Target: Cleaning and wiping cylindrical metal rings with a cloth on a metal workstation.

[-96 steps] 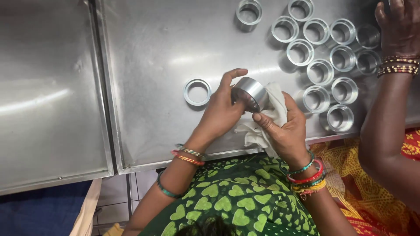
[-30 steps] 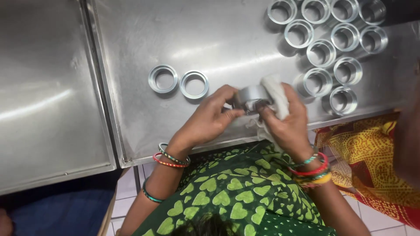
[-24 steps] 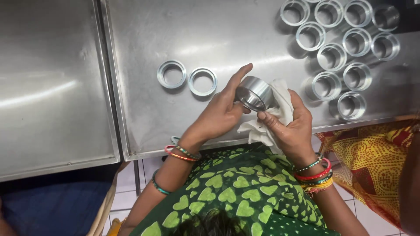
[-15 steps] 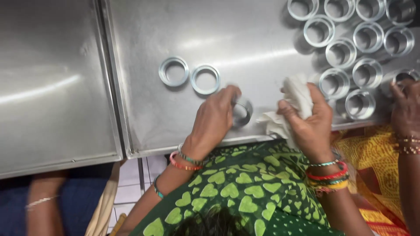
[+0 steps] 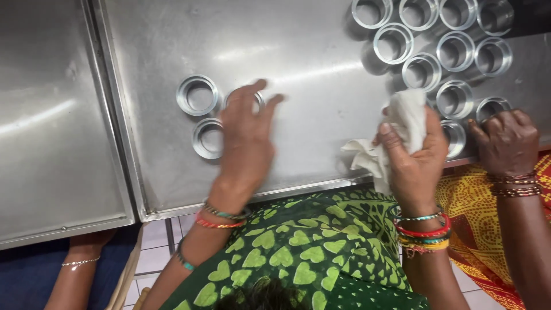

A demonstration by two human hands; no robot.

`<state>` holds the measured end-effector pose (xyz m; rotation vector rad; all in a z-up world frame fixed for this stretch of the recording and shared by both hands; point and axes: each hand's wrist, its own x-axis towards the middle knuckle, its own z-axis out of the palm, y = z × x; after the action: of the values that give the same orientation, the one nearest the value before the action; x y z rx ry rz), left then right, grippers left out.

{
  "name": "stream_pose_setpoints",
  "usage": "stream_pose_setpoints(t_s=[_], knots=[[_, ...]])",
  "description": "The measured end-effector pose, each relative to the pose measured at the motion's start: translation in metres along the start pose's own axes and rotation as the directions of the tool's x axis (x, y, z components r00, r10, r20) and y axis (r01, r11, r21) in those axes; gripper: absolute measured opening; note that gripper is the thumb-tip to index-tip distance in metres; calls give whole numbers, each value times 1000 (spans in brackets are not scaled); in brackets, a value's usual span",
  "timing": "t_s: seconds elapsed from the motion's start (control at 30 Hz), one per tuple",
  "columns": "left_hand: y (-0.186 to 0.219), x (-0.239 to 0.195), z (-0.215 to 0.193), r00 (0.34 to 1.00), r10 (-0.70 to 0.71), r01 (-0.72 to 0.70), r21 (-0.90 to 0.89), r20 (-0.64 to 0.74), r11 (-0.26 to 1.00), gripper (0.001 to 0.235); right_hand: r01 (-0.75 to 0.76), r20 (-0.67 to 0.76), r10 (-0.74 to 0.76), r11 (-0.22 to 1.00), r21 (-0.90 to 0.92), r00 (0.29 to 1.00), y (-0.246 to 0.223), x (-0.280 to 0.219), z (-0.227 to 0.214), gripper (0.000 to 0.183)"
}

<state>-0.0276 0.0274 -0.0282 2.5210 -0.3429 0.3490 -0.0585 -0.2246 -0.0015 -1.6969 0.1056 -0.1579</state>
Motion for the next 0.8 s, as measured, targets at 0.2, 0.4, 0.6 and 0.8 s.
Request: stream_pose_setpoints(t_s=[0.2, 0.4, 0.6, 0.8], knots=[[82, 27, 100, 892, 436, -396, -261, 116, 880, 60, 160, -122, -159, 987, -2, 980, -12, -4, -39, 23], [94, 29, 117, 809, 530, -485, -222, 254, 846, 33, 179, -135, -232, 929, -325, 963, 5, -16, -70, 24], [39, 15, 35, 867, 194, -18, -361, 459, 932, 20, 255, 53, -310, 660, -707, 949, 2, -17, -7, 38], [8, -23, 11, 853, 28, 442, -750, 521, 493, 28, 694, 397, -575, 515, -504, 715, 20, -12, 60, 48]])
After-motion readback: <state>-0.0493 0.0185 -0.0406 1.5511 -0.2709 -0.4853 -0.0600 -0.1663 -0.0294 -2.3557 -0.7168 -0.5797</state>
